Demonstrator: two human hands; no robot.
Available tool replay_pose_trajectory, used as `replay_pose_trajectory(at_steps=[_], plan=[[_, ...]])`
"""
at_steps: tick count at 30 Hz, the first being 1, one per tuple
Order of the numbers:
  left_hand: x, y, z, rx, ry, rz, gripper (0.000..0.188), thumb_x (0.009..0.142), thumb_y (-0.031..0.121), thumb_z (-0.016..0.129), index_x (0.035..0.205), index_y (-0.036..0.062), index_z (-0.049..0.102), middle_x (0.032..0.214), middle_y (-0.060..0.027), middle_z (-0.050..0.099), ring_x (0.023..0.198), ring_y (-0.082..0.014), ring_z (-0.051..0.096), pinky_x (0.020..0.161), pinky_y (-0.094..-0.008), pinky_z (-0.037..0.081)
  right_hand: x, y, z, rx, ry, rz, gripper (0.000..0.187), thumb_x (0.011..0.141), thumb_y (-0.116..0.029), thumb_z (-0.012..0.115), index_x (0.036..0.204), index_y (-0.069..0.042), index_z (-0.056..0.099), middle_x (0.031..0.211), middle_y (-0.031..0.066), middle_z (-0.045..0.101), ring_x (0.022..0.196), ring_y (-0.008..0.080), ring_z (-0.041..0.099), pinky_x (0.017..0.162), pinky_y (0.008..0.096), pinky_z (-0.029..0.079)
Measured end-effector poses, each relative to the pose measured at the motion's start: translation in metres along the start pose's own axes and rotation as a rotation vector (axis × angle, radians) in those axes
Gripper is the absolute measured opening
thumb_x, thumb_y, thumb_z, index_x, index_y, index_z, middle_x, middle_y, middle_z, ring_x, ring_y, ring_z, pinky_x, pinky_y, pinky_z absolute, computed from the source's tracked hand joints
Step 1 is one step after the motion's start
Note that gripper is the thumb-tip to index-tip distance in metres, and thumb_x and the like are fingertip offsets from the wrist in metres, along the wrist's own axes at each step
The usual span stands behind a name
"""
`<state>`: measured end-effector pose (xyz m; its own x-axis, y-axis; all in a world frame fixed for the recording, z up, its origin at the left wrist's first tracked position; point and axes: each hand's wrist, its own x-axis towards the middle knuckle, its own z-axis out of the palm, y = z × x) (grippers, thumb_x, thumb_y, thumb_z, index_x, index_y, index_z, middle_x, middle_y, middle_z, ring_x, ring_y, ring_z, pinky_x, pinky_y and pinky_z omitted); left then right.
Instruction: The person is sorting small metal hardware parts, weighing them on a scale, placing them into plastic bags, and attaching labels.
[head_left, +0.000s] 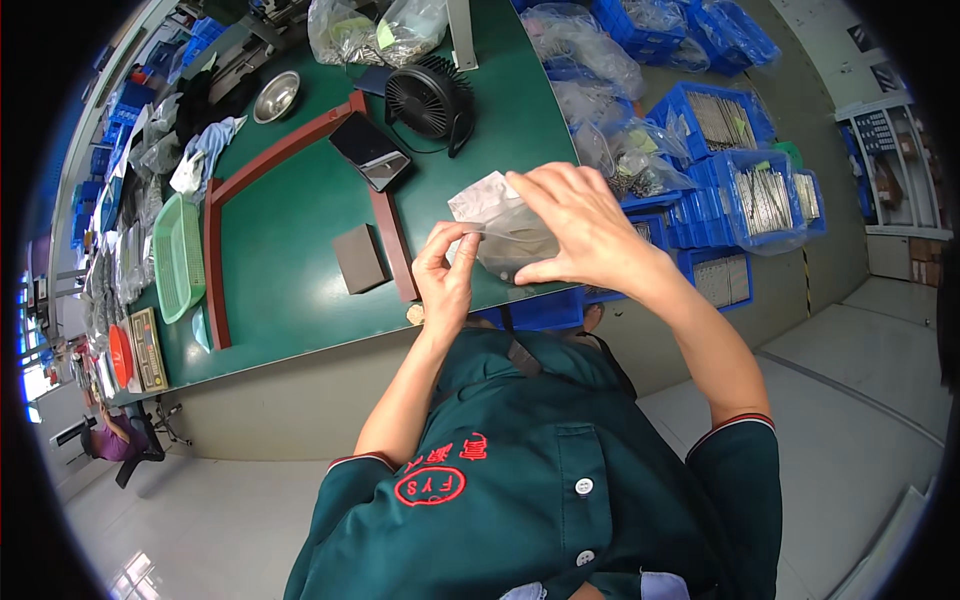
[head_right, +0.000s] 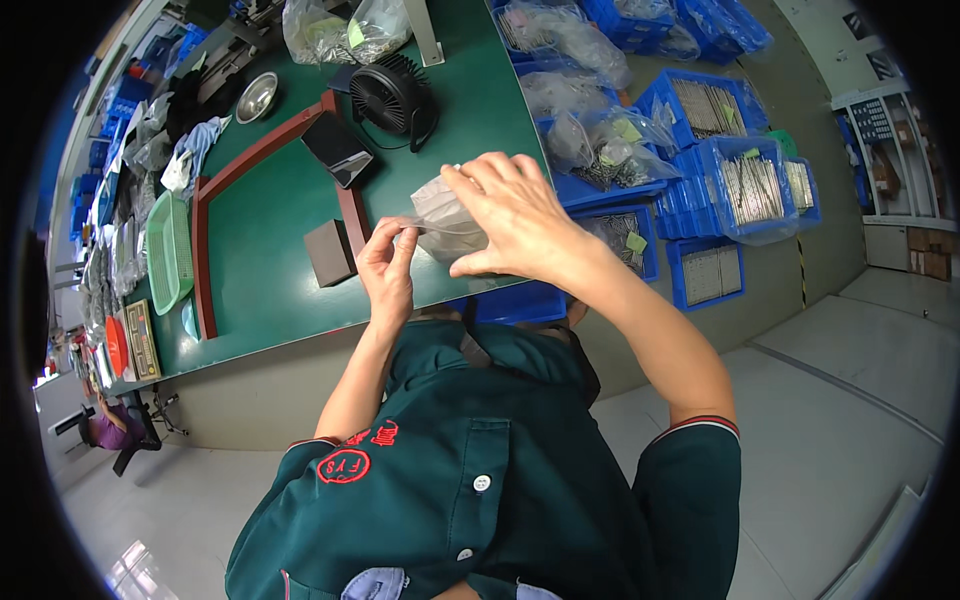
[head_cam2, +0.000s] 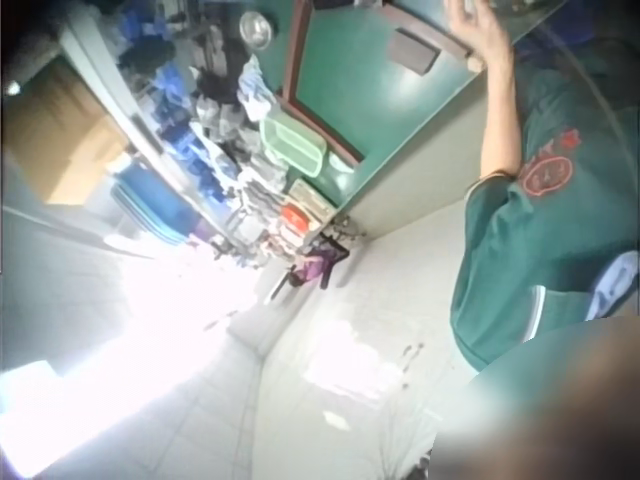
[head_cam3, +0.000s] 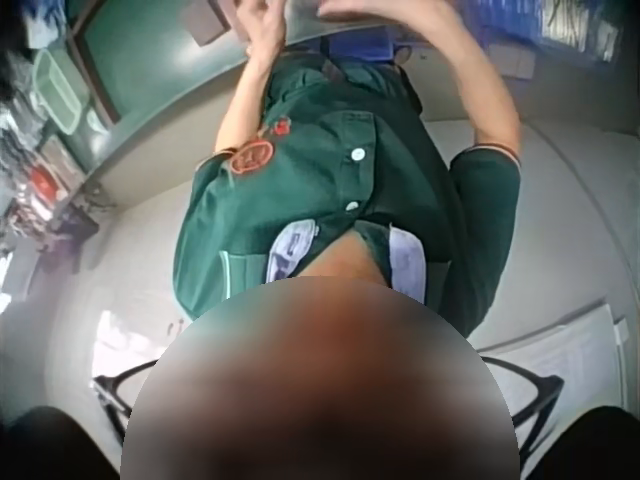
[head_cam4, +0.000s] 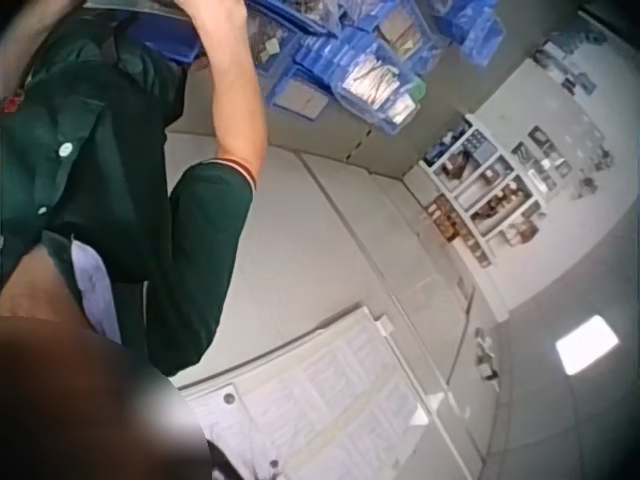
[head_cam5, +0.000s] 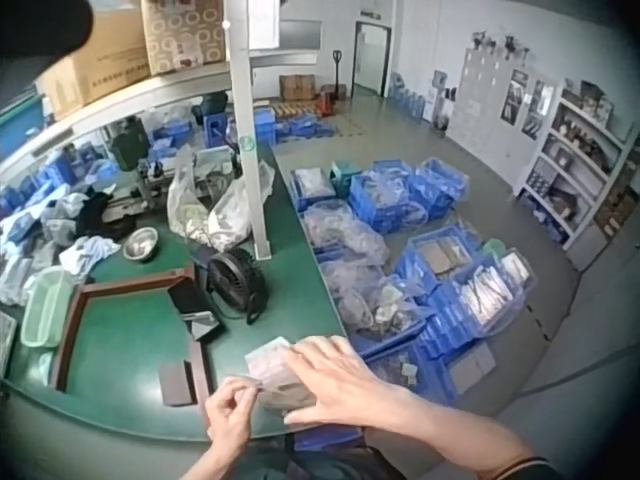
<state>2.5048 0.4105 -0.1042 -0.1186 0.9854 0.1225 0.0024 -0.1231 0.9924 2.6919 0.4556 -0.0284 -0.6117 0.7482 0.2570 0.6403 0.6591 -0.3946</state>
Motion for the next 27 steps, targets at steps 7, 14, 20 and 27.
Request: replay_pose_trajectory(at_steps=[7,14,20,27], plan=[[0.006,0.008,0.004,-0.111,-0.004,0.023,0.009,0.085,0.005,0.058,0.091,-0.0013,0.061,0.086,-0.0042,0.056,0.080,-0.0119,0.051,0.072,-0.0230,0.040,0.008,0.002,0.009,0.151,-0.046,0.089,0.011,0.069,-0.013,0.065,0.073,-0.002,0.062,0.074,0.0085,0.061,0.078,0.0236,0.056,0.076,0.0378,0.039],[0.002,0.007,0.010,-0.004,0.019,0.070,0.004,0.084,0.002,0.057,0.086,-0.0015,0.058,0.086,-0.0051,0.056,0.081,-0.0128,0.051,0.073,-0.0227,0.039,0.016,-0.013,0.015,0.145,0.089,0.088,0.020,0.066,-0.023,0.065,0.073,-0.005,0.063,0.078,0.0057,0.060,0.087,0.0217,0.054,0.077,0.0360,0.038],[-0.005,0.003,0.007,-0.069,0.039,0.045,0.007,0.088,0.003,0.051,0.090,-0.0020,0.056,0.092,-0.0061,0.056,0.088,-0.0129,0.051,0.081,-0.0250,0.040,0.018,-0.021,0.029,0.118,0.178,0.011,0.013,0.068,-0.016,0.061,0.062,-0.005,0.059,0.069,0.0045,0.057,0.078,0.0208,0.053,0.073,0.0356,0.039],[-0.007,-0.001,0.010,-0.065,0.049,0.028,0.010,0.090,0.009,0.052,0.090,-0.0010,0.055,0.092,-0.0036,0.055,0.085,-0.0104,0.050,0.081,-0.0243,0.039,0.011,-0.019,0.042,0.072,0.198,-0.011,0.015,0.066,-0.021,0.061,0.060,-0.007,0.057,0.068,0.0040,0.054,0.079,0.0185,0.051,0.074,0.0333,0.036]])
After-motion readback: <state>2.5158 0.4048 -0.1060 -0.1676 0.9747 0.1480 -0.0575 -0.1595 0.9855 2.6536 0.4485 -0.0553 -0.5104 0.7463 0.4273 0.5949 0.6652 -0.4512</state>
